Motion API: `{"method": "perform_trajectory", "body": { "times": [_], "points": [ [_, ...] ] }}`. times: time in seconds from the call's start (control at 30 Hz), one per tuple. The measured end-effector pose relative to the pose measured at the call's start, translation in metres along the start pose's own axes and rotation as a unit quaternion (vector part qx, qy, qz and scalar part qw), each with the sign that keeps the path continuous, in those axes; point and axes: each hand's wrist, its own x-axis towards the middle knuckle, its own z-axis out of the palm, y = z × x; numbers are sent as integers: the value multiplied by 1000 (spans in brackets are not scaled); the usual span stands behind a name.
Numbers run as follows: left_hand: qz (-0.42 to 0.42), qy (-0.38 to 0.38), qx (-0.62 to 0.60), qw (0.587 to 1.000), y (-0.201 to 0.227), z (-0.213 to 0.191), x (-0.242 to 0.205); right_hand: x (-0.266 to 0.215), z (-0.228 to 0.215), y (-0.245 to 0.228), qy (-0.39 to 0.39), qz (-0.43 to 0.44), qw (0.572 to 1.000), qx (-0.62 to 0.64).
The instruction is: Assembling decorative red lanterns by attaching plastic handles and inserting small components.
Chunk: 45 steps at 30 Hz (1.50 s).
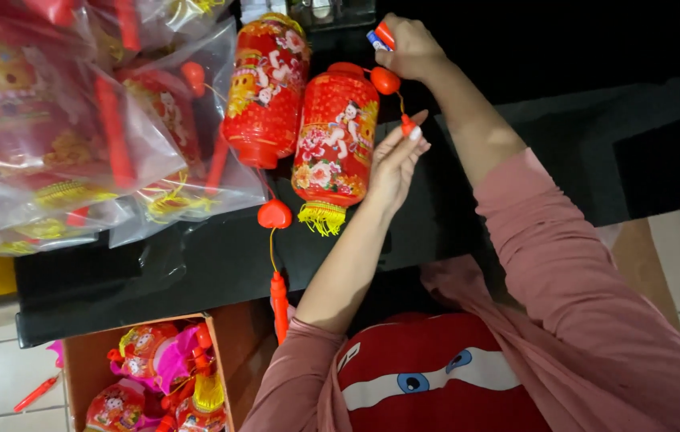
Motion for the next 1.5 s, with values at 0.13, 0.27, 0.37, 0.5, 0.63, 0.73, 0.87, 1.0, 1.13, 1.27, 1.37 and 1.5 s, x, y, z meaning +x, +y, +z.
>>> {"method": "perform_trajectory", "body": {
  "times": [0.13,0.27,0.37,0.5,0.63,0.73,0.87,1.0,1.13,1.27,1.37,1.5],
  "points": [
    [-4,-7,-30,1000,3,1,2,0,-8,-16,-17,13,1000,4],
    [-23,-6,-59,998,2,-1,4,4,3,16,32,-61,996,52],
    [-38,-24,-81,996,1,-3,5,-24,-7,22,122,-8,969,216],
    [-69,-25,-91,993,4,-5,5,-90,-38,3,262,7,910,320],
    [-83,-39,-89,992,6,-3,2,-174,-22,1,379,74,777,497],
    [-69,-25,-64,995,0,-5,3,-230,6,3,450,-31,766,458],
    [-59,-7,-39,997,-1,-1,1,-275,1,-14,434,-243,852,163],
    [-64,-15,-29,997,1,-2,1,-277,2,-24,420,-265,858,132],
    [-65,-22,-23,997,5,0,-2,-278,-2,-28,401,-287,861,127],
    [-67,-30,-20,997,6,2,-3,-277,-3,-24,389,-291,866,117],
    [-68,-24,-22,997,7,4,-3,-273,-7,-23,379,-304,867,110],
    [-70,-18,-25,997,10,4,-2,-268,-10,-22,370,-315,865,121]
  ]
}}
